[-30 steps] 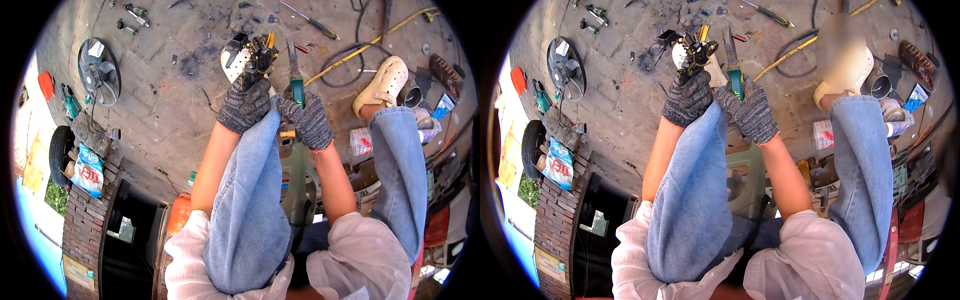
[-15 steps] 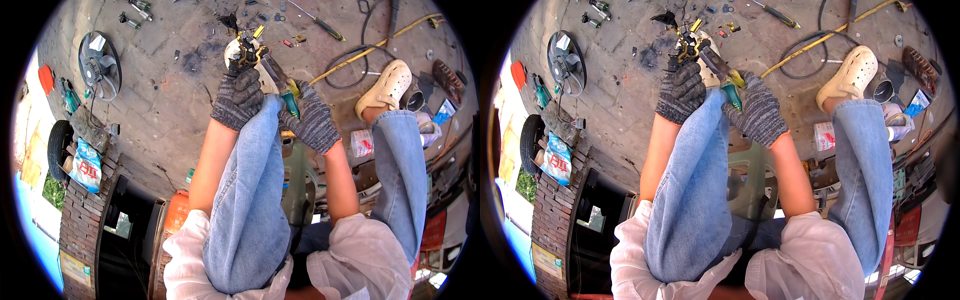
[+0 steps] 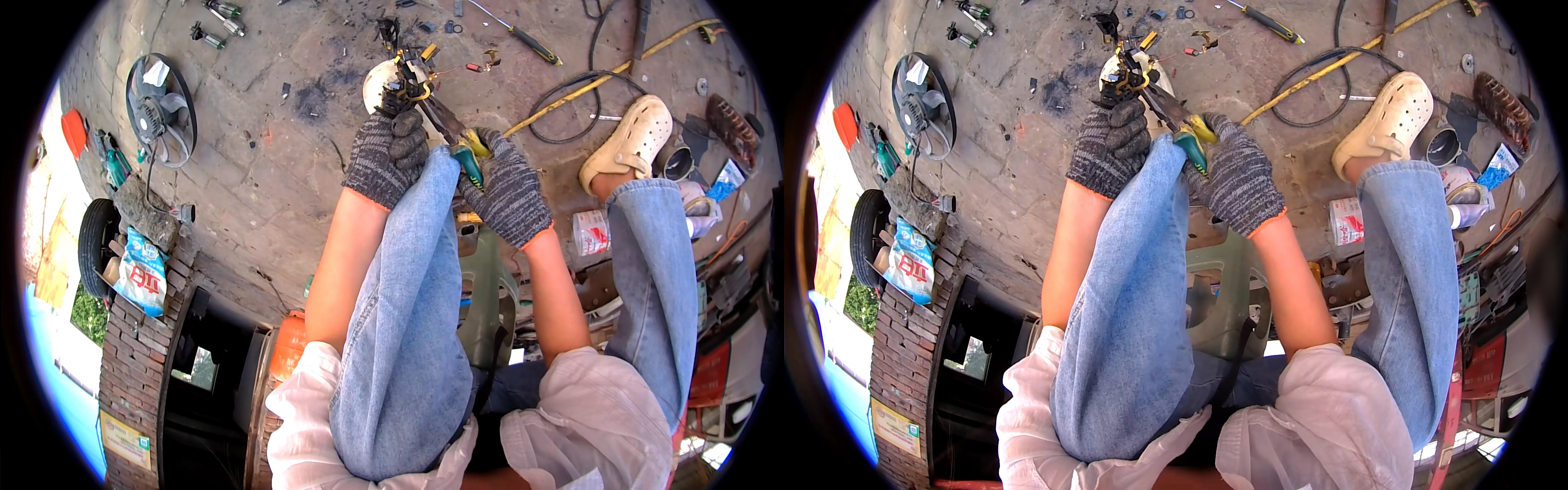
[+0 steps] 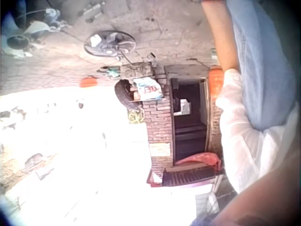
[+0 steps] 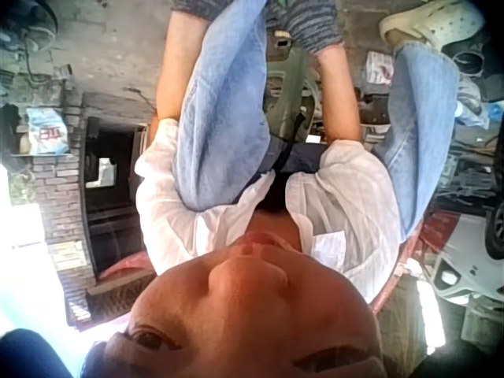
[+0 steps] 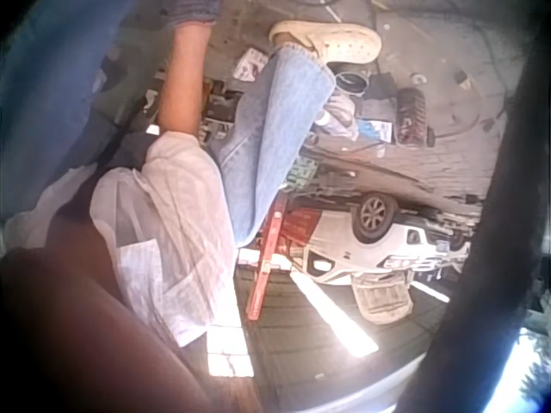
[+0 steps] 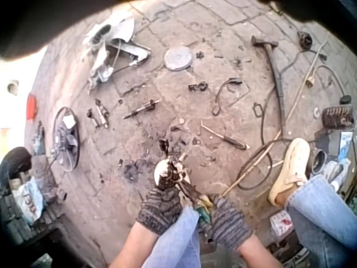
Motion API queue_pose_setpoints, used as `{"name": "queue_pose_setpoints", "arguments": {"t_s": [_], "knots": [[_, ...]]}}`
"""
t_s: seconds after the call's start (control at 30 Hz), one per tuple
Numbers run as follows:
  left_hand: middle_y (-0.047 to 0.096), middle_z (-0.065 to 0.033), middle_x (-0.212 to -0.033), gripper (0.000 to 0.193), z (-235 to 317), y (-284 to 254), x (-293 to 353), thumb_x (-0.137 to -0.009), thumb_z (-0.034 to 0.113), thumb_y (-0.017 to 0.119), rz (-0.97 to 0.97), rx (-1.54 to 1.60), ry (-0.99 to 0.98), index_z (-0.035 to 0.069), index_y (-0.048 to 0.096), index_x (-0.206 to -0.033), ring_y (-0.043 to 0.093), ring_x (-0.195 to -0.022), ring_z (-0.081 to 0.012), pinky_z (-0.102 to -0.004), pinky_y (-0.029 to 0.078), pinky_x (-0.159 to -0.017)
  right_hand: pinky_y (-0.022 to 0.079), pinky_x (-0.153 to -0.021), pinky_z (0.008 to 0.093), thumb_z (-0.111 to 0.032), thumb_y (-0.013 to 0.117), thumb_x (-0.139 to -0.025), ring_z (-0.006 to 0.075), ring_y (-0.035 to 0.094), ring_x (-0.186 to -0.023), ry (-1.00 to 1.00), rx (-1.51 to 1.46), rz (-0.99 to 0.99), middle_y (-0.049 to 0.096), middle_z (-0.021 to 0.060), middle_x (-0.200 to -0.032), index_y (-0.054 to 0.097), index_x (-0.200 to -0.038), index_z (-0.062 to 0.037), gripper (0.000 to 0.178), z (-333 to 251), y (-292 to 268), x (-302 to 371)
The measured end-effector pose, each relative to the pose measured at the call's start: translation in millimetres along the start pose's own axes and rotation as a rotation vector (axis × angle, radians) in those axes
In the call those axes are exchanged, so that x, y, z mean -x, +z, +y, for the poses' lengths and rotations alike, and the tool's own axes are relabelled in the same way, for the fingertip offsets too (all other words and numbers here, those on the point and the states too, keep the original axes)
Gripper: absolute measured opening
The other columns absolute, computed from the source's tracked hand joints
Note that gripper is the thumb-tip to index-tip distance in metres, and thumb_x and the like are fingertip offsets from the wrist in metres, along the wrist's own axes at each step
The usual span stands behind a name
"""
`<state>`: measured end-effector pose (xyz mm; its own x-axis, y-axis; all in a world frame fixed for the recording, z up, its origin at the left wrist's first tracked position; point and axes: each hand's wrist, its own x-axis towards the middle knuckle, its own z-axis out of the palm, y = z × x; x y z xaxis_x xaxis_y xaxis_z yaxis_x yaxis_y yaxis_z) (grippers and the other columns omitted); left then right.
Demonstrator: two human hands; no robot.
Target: The person sits on a low stool and uses pliers to strip the insulation from a copper wire. They then use a screwdriver to twist the exposed strands and manipulate a small orange component. Finally, they use the pliers to adjust a black circular electronic part with multiple yellow connectors.
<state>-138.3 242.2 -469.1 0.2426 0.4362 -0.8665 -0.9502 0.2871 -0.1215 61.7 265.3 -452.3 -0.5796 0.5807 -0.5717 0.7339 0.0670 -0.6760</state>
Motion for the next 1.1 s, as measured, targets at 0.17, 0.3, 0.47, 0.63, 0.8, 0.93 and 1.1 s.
{"name": "queue_pose_setpoints", "arguments": {"t_s": [0.17, 0.3, 0.47, 0.63, 0.8, 0.93, 1.1], "knots": [[0.042, 0.0034, -0.054, 0.026, -1, 3, -4, -0.097, 0.027, 0.036, 0.04, 0.005, -0.011, 0.012, 0.048, -0.079, 0.034, -0.033, -0.0075, -0.0238, 0.027, -0.028, 0.04, -0.096, 0.0393, -0.025, 0.066, -0.078, 0.0363, 0.052, -0.109, 0.032, -0.126, 0.035, 0.049, 0.0237, -0.122, 0.049, -0.124, 0.002, 0.056, 4, -2, 0], [0.041, 0.0035, -0.052, 0.026, 2, 2, -3, -0.096, 0.027, 0.037, 0.069, -0.014, 0.007, 0.012, 0.049, -0.078, 0.035, -0.034, -0.0079, -0.0241, 0.027, -0.028, 0.041, -0.095, 0.039, -0.026, 0.066, -0.077, 0.0356, 0.052, -0.109, -0.023, -0.043, 0.01, 0.049, 0.0236, -0.121, 0.047, -0.124, 0.0024, 0.058, 5, -1, -1], [0.048, 0.0014, -0.055, 0.028, 4, -8, -9, -0.096, 0.031, 0.041, 0.059, -0.157, 0.003, 0.011, 0.053, -0.081, 0.042, -0.037, -0.01, -0.0243, 0.032, -0.032, 0.043, -0.092, 0.0416, -0.028, 0.065, -0.08, 0.0383, 0.055, -0.102, 0.034, -0.056, -0.001, 0.056, 0.0264, -0.109, 0.059, -0.106, 0.0039, 0.041, -2, -6, -6], [0.063, -0.0104, -0.094, 0.041, -7, -6, -17, -0.094, 0.035, 0.048, 0.269, -0.495, 0.526, 0.003, 0.052, -0.119, 0.063, -0.081, -0.0177, -0.0289, 0.052, -0.063, 0.045, -0.087, 0.0431, -0.029, 0.062, -0.083, 0.0405, 0.057, -0.096, 0.116, -0.026, 0.091, 0.058, 0.0297, -0.102, 0.063, -0.092, 0.0044, 0.035, -12, 2, 1], [0.056, -0.0118, -0.116, 0.043, -19, -6, -19, -0.094, 0.02, 0.051, 0.051, -1.017, 0.827, 0.003, 0.041, -0.132, 0.057, -0.1, -0.019, -0.0308, 0.045, -0.086, 0.048, -0.078, 0.0438, -0.031, 0.062, -0.083, 0.0398, 0.059, -0.085, 0.049, -0.053, 0.097, 0.06, 0.0282, -0.09, 0.063, -0.091, 0.003, 0.035, -25, 11, 2], [0.063, -0.0144, -0.101, 0.038, -5, -15, -16, -0.096, 0.028, 0.044, 0.363, -1.262, 0.893, -0.001, 0.052, -0.119, 0.063, -0.088, -0.0203, -0.033, 0.05, -0.077, 0.045, -0.065, 0.041, -0.031, 0.062, -0.083, 0.0356, 0.057, -0.071, 0.204, -0.474, -0.191, 0.06, 0.0216, -0.076, 0.061, -0.084, 0.0019, 0.033, -35, 10, 5], [0.065, -0.0137, -0.094, 0.054, 5, -24, -17, -0.097, 0.046, 0.035, 0.338, -0.799, 0.663, -0.001, 0.058, -0.111, 0.066, -0.077, -0.0193, -0.031, 0.055, -0.067, 0.032, -0.04, 0.024, -0.027, 0.065, -0.083, 0.0097, 0.044, -0.042, 0.586, -1.463, -0.543, 0.052, 0.0029, -0.058, 0.059, -0.077, -0.0038, 0.024, -36, 15, 15]]}}
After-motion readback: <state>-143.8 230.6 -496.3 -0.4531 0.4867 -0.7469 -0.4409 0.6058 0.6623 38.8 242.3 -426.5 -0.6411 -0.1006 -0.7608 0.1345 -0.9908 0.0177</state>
